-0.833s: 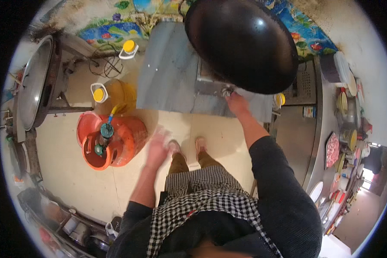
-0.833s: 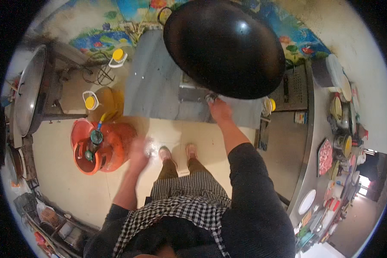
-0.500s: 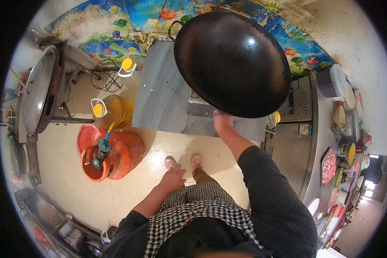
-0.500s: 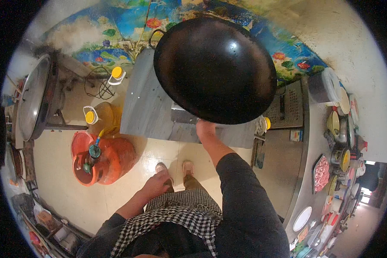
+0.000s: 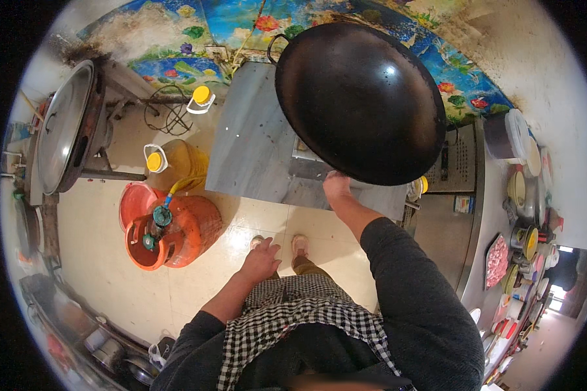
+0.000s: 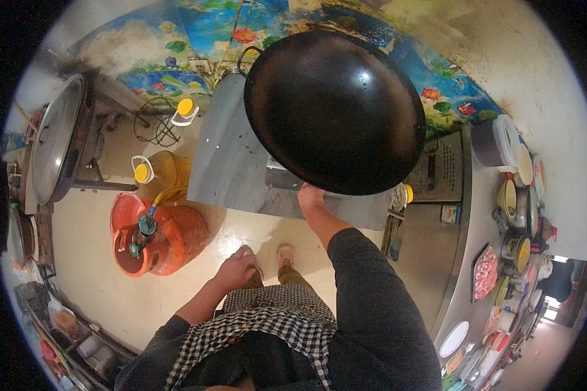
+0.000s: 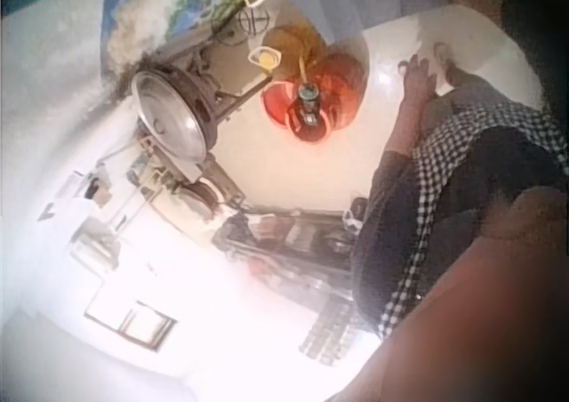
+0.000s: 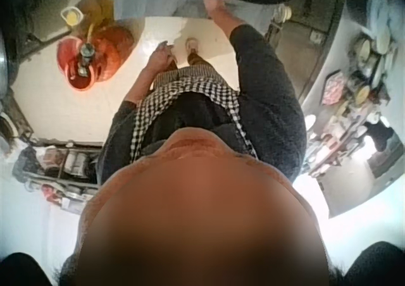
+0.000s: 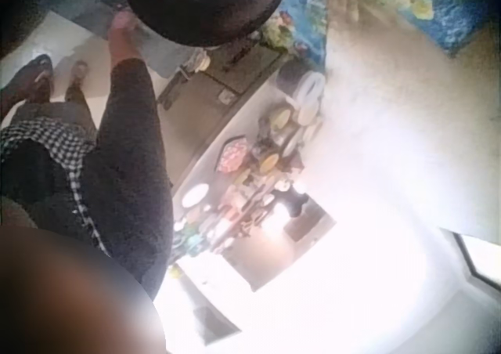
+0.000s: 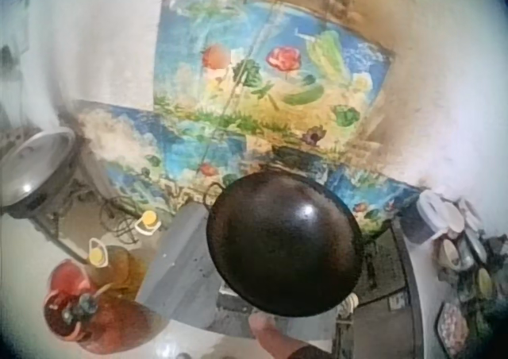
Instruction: The person transfers a dark granular substance from a large container into a smaller bowl, places the bowl on the counter, washes hands at the sink, and then positions a wok on a gas stove. The person adjusts the gas regulator and ignites the burner.
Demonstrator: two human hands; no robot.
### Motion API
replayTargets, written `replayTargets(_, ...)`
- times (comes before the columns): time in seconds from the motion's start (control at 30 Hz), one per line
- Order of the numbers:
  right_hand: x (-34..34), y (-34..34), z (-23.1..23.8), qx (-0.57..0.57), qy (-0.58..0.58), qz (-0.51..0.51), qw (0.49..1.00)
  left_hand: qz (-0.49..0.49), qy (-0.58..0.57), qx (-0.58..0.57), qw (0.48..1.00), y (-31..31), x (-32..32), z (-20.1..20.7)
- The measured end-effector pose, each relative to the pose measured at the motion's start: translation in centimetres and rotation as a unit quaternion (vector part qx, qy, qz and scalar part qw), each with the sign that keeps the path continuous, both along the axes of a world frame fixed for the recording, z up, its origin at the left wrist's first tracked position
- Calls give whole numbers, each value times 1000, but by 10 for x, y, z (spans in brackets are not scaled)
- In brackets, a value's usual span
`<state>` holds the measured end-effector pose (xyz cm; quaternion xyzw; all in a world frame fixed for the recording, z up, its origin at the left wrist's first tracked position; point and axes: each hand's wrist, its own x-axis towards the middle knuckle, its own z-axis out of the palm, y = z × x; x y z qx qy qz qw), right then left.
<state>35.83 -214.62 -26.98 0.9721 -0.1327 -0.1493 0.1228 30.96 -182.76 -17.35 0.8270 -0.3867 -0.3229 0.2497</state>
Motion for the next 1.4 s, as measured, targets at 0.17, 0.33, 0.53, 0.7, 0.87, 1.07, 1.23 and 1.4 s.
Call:
replayTargets(0.17,-2,1,2,-54,-37,17,998,1,-21,-12,1000,4,-7,2)
replayTargets(0.33,1,-4,4,-13,-25,15,999,7,-39,-12,999,8,-13,3)
replayTargets(0.53,-14,-13,17,117,-120,-99,981,15,-41,-2,999,16,-22,0)
replayTargets(0.7,-25,-12,30,204,-157,-211,943,13,-16,22,1000,26,-29,2)
replayTargets(0.87,-6,-9,42,85,-40,-66,993,34,-7,15,999,24,-23,9)
replayTargets(1.07,10,-2,36,2,37,-42,998,15,5,-6,1000,8,-17,19)
replayTargets(1.23,7,0,23,-40,33,-16,999,1,25,7,1000,0,-16,25)
replayTargets(1.4,5,-2,13,-35,4,-12,999,-20,8,15,1000,-1,-22,24)
